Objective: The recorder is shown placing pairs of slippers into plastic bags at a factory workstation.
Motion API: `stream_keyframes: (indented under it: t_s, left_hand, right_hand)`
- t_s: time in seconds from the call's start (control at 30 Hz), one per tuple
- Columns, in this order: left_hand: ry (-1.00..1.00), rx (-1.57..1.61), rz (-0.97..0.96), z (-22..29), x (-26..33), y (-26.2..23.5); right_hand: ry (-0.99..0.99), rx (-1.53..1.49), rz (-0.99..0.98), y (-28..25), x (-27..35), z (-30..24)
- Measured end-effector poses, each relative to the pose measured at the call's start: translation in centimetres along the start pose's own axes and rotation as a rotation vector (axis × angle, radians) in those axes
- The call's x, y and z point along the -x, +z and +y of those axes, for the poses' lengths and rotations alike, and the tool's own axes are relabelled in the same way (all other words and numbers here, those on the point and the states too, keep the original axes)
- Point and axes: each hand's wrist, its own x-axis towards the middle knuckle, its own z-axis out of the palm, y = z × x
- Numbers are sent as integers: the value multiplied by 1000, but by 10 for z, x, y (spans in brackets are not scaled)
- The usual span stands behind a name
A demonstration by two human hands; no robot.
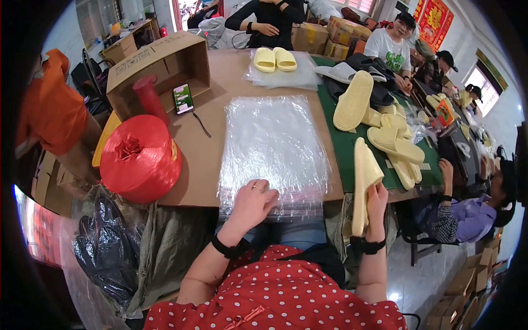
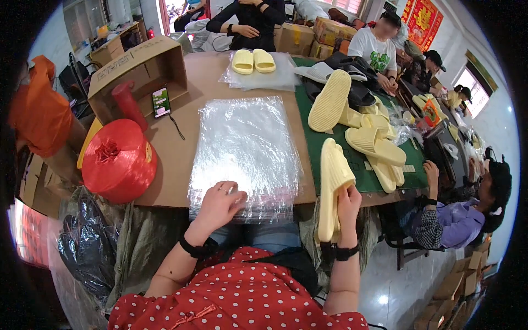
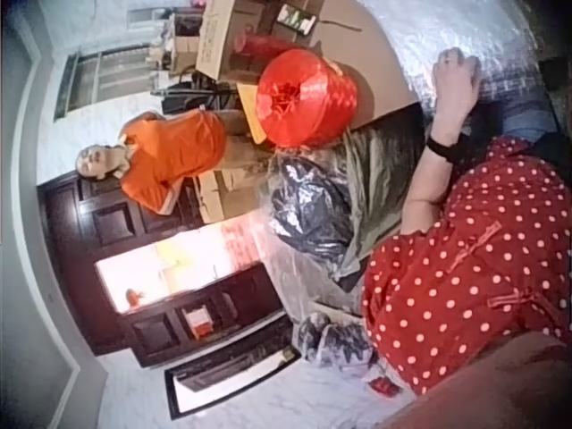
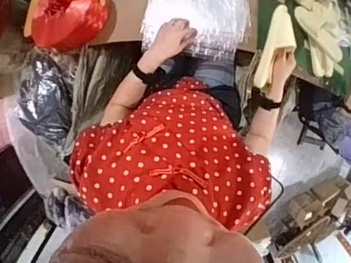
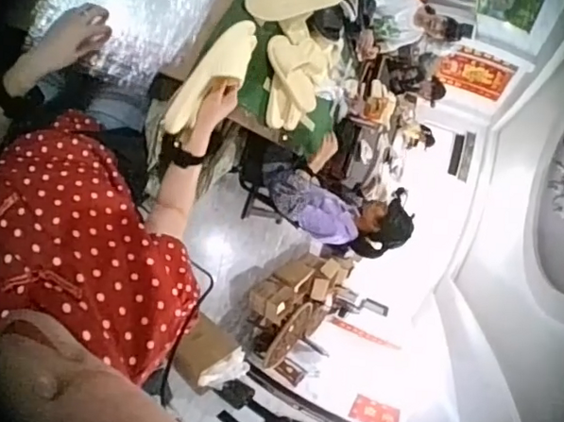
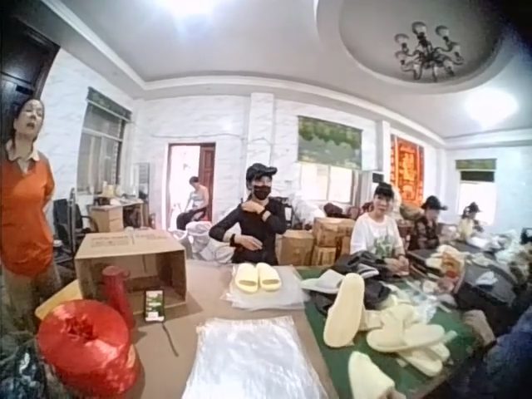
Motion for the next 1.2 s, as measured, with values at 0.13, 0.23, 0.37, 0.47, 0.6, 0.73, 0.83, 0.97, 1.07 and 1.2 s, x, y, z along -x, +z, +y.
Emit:
stream_keyframes:
  t_s: [0.13, 0.23, 0.37, 0.47, 0.6, 0.73, 0.83, 0.97, 1.07, 1.2]
  left_hand:
    - [-144, 216, 100, -4, -2, 0]
    - [-402, 400, 82, -4, -11, -2]
    - [-499, 425, 53, -1, -15, -11]
    - [-433, 516, -72, 3, -14, -16]
    - [-196, 228, 82, -9, -11, 12]
    - [-113, 87, 97, -8, -9, 18]
    - [-116, 88, 120, -10, -11, 21]
    - [-230, 243, 176, -6, -20, 13]
    - [-191, 298, 199, -5, -25, 4]
    - [20, 297, 240, 11, -31, -13]
  right_hand:
    - [391, -769, 127, -14, 29, -24]
    - [371, -818, 61, -15, 36, -29]
    - [348, -923, -75, 14, 9, -70]
    - [330, -997, -173, 1, 58, -70]
    - [308, -1062, -280, 2, 60, -87]
    - [180, -808, -392, 3, 66, -91]
    - [67, -599, -609, 10, 74, -97]
    - [-231, -293, -808, 23, 85, -109]
    - [-242, 31, -851, 23, 83, -109]
    - [-353, 219, -621, 26, 79, -109]
